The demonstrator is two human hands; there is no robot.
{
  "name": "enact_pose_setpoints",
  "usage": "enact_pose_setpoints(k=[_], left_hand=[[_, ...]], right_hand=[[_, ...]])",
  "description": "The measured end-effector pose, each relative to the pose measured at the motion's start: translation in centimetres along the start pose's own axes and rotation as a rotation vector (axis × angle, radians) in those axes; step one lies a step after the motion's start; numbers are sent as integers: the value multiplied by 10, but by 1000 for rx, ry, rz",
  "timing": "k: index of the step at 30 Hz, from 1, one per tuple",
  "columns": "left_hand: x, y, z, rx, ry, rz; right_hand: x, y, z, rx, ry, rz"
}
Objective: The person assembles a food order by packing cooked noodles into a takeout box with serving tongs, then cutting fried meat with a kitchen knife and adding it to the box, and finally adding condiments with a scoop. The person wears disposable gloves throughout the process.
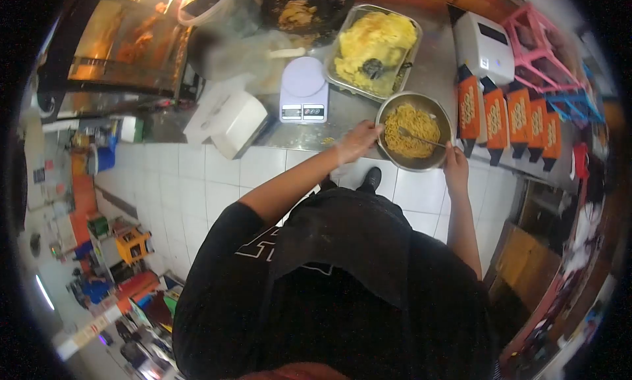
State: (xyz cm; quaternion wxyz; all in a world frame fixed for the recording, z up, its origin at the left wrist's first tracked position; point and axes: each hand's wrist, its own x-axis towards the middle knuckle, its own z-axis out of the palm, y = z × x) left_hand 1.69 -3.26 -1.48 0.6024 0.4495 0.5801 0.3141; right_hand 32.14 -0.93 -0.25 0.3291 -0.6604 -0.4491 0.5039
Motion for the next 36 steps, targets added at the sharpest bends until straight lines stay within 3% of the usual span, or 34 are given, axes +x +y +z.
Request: enact_pose_setpoints(k=[1,4,8,14,20,24,29,36], left_hand=[[6,16,11,60,44,-108],[26,-7,29,357,260,106],[5,-4,25,342,311,130],[-82,0,-25,195,438,44],[-171,-9,-76,-250,594,-157],[-198,-20,-113,-558,777,-74],[-207,-43,-151,-958,703,-17],[-212,-66,-195,-1225,464,-22]], right_hand=[[4,6,-4,-51,-25,-60],[1,-1,-7,-71,-41,-151],[-15,-23,-3,14,-120,-144],[-40,-81,48,-100,-268,-379],[-69,-179,157,-398,-463,-645],[-82,-224,243,-549,-564,-763],[-103,-269,327,-733,-572,-922],[-128,-305,405,-938,-551,-880]])
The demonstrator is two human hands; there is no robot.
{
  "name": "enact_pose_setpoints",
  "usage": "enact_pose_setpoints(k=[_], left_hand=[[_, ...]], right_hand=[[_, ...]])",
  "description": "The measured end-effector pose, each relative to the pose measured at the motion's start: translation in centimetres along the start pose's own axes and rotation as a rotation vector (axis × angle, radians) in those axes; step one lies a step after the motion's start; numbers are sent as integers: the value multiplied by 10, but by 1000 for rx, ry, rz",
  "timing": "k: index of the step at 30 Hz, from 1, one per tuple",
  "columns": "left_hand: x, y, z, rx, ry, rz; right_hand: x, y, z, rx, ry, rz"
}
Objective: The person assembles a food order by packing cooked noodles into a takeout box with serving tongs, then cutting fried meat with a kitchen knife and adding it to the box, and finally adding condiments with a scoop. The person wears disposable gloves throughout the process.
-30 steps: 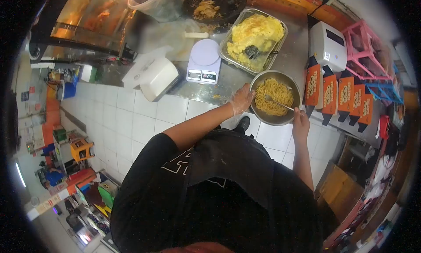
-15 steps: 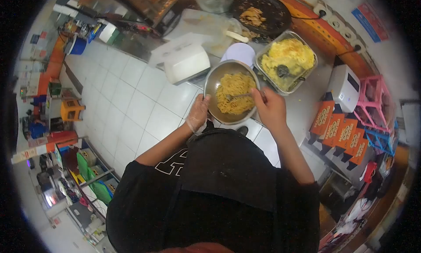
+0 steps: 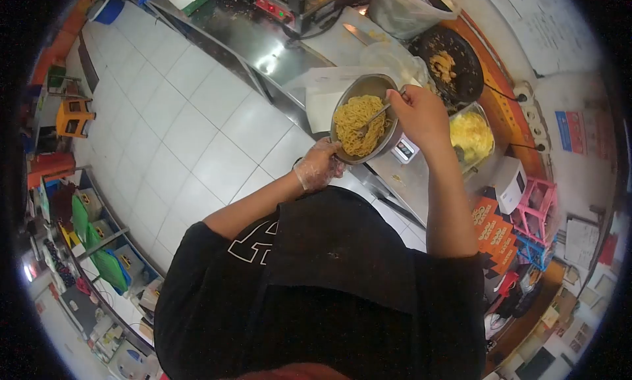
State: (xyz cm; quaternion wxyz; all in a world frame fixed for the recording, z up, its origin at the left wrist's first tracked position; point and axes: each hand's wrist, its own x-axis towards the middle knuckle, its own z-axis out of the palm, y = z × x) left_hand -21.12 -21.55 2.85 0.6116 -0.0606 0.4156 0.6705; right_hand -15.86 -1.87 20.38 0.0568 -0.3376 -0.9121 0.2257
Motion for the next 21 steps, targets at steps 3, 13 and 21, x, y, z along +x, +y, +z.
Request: enact_pose_setpoints(k=[3,13,21], left_hand=[[10,7,-11,-70,-77,-50],[24,14,-35,-194,-187,-126],[26,16,-37,-221,-176,-106]], right_hand=[[15,-22,4,-79,-30,21],[47,-64,17,-238,-142,104],[52,-95,22,-390,-143,64]])
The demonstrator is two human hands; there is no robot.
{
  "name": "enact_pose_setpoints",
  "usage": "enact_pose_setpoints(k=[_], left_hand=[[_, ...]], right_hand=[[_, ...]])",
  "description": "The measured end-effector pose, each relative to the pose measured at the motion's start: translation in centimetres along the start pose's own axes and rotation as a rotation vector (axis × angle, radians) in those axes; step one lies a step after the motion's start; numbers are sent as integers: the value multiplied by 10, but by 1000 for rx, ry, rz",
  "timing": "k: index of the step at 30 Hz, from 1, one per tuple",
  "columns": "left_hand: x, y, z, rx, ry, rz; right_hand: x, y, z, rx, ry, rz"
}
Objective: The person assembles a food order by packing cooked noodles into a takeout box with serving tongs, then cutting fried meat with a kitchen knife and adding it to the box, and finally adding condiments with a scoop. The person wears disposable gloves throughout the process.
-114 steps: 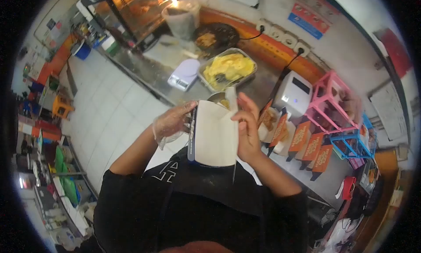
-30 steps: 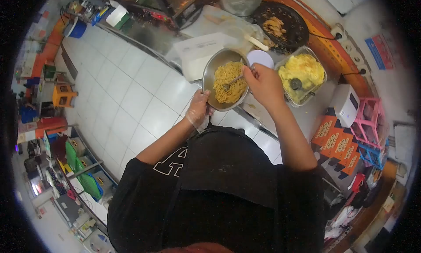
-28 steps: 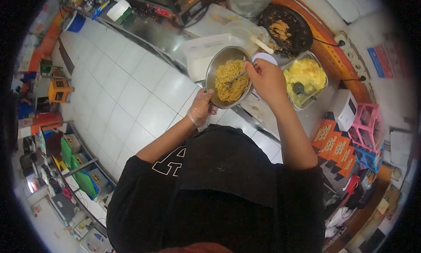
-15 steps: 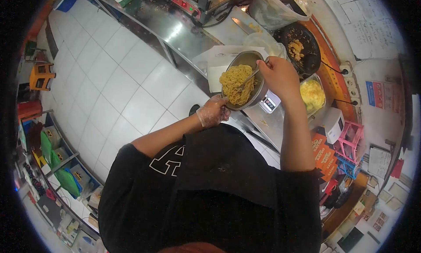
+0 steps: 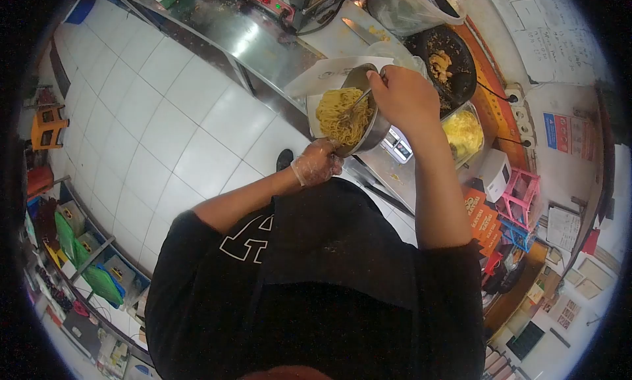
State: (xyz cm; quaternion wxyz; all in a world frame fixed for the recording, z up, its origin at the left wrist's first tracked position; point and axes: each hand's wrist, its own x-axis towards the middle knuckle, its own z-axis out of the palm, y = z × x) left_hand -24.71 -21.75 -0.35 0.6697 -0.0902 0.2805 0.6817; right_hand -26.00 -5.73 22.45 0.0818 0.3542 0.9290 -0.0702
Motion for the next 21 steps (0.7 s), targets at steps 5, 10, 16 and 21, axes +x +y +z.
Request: enact_pose_setpoints(k=[5,10,16,21], left_hand=[[11,-3,-16,264,-73,0],[-5,9,-7,1325,-101,531],[-15,16,1,1110,-163,643],[-7,12,-6,1327,-153,639]], right_hand=[[0,-6,-2,15,29,-37],[0,-7,-5,3,169,-94],[0,-11,-14,189,169,-174],[6,-13,-29,203,91,-358]])
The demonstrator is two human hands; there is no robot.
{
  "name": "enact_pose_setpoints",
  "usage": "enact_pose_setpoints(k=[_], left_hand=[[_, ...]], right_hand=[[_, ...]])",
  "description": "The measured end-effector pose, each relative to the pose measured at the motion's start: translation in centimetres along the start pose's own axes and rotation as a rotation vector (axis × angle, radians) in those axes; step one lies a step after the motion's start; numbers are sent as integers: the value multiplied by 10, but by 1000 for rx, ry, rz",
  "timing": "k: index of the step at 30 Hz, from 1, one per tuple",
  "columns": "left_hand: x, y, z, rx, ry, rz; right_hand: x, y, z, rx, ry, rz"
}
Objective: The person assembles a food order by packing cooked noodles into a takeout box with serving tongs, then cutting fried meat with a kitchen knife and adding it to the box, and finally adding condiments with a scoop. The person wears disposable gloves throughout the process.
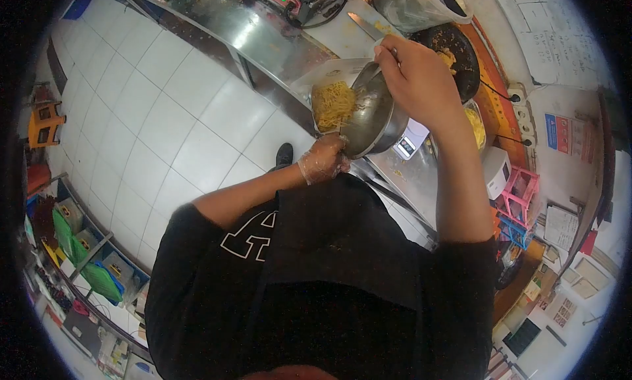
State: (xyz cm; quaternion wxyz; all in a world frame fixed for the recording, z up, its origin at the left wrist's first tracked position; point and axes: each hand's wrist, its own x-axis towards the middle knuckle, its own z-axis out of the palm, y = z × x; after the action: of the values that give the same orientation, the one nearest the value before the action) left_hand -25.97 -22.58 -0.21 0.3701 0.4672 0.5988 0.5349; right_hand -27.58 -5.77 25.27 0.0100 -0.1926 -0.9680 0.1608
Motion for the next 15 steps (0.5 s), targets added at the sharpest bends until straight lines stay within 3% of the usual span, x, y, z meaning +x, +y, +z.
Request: enact_pose_setpoints(k=[2,5,8,11,15], left_hand=[[5,17,-6,-257,-78,-246],[3,1,5,333,217,258],[7,-10,11,86,-7,-2],[5,-15,12,101,148,170],[7,-14,11,138,60,62]], right_hand=[[6,4,0,-87,-44,-93],[10,3,11,-247,-85,-194],[9,-1,18,-183,-115,-244],[10,2,14,-92,-147,-201],[14,19,5,-171,-112,-156]])
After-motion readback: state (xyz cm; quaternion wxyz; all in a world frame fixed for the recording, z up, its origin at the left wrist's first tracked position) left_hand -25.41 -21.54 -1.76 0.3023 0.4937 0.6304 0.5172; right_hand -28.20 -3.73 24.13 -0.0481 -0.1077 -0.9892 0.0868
